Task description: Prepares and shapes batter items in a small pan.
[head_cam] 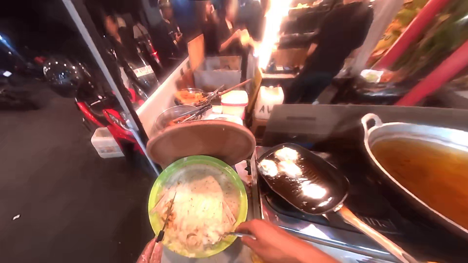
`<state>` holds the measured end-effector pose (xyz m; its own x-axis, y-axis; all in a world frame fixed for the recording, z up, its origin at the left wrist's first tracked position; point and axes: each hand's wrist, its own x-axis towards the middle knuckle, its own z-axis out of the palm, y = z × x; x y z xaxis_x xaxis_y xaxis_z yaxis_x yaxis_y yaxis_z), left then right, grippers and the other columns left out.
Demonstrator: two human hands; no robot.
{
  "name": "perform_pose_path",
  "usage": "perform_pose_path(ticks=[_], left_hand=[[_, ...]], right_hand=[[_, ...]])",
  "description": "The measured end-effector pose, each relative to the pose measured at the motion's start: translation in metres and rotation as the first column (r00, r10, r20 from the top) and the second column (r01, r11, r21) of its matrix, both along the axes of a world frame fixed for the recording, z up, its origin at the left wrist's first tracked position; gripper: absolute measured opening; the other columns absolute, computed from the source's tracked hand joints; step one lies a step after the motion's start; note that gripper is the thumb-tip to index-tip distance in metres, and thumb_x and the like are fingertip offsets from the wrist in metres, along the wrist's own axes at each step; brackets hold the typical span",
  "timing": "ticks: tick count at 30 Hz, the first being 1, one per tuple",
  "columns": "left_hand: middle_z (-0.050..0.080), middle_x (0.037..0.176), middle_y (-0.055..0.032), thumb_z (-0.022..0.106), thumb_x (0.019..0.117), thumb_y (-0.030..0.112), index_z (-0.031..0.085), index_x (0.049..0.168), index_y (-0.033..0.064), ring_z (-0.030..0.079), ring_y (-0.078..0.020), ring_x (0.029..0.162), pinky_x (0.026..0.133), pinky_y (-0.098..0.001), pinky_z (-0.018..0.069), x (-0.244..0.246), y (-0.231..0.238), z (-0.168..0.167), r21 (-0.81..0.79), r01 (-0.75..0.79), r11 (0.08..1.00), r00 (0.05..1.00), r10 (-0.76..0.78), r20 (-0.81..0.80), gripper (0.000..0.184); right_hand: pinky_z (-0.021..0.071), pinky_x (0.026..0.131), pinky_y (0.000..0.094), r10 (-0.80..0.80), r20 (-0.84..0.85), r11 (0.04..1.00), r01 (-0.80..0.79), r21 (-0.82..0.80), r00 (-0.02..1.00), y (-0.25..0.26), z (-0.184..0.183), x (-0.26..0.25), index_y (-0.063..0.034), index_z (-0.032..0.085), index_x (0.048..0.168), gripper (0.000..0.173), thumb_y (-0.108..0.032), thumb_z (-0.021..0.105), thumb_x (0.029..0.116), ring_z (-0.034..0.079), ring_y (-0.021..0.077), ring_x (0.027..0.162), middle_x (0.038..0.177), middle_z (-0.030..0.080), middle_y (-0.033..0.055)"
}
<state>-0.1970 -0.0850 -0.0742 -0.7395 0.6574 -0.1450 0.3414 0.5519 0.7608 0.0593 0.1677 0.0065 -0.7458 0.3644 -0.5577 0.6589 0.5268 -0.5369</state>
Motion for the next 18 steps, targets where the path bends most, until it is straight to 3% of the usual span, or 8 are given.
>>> perform_pose_path(ticks=[5, 7, 9, 14, 18], left_hand=[[0.070, 0.123, -0.0192, 0.050, 0.1073, 0.029, 0.061, 0.137, 0.0002, 0.069, -0.0264, 0.113, 0.103, -0.0472, 0.0513, 0.004, -0.008, 0.000, 0.019, -0.047, 0.999, 0.998, 0.046, 0.048, 0.043], [0.071, 0.121, -0.0189, 0.051, 0.1068, 0.028, 0.062, 0.136, 0.0004, 0.069, -0.0258, 0.110, 0.102, -0.0473, 0.0525, 0.004, -0.012, -0.001, 0.042, -0.059, 0.997, 0.997, 0.057, 0.048, 0.042], [0.071, 0.120, -0.0186, 0.052, 0.1064, 0.028, 0.062, 0.136, 0.0006, 0.070, -0.0252, 0.110, 0.101, -0.0470, 0.0527, 0.004, -0.014, 0.000, 0.053, -0.079, 0.995, 0.996, 0.077, 0.048, 0.042], [0.071, 0.119, -0.0190, 0.051, 0.1070, 0.028, 0.062, 0.136, 0.0000, 0.069, -0.0259, 0.110, 0.101, -0.0467, 0.0522, 0.002, -0.014, 0.008, 0.051, -0.098, 0.994, 0.995, 0.097, 0.022, 0.042], [0.069, 0.124, -0.0201, 0.051, 0.1074, 0.028, 0.061, 0.137, -0.0004, 0.068, -0.0263, 0.116, 0.105, -0.0458, 0.0502, 0.004, -0.014, 0.011, 0.061, -0.084, 0.995, 0.996, 0.084, 0.015, 0.043]], right_hand=[[0.0576, 0.077, 0.0432, -0.078, -0.175, 0.997, 0.082, 0.012, 0.982, 0.015, 0.087, 0.011, -0.0312, 0.065, 0.135, 0.036, -0.044, 0.053, 0.1037, 0.067, 0.0148, 0.083, 0.099, 0.071, -0.0001], [0.0562, 0.065, 0.0349, -0.137, -0.301, 0.990, 0.137, -0.022, 0.944, 0.013, 0.104, 0.014, -0.0350, 0.065, 0.135, 0.037, -0.049, 0.056, 0.1025, 0.064, 0.0106, 0.072, 0.091, 0.069, -0.0036], [0.0566, 0.062, 0.0308, -0.176, -0.388, 0.984, 0.165, -0.063, 0.905, 0.010, 0.110, 0.012, -0.0361, 0.065, 0.134, 0.036, -0.050, 0.058, 0.1019, 0.065, 0.0094, 0.070, 0.091, 0.071, -0.0049], [0.0542, 0.064, 0.0346, -0.227, -0.370, 0.974, 0.201, -0.109, 0.901, 0.004, 0.066, -0.014, -0.0307, 0.066, 0.134, 0.039, -0.049, 0.059, 0.1009, 0.062, 0.0124, 0.069, 0.088, 0.069, -0.0019], [0.0555, 0.084, 0.0521, -0.174, -0.163, 0.985, 0.174, -0.016, 0.971, -0.011, -0.008, -0.045, -0.0226, 0.064, 0.137, 0.039, -0.038, 0.053, 0.1025, 0.069, 0.0253, 0.091, 0.104, 0.071, 0.0090]])
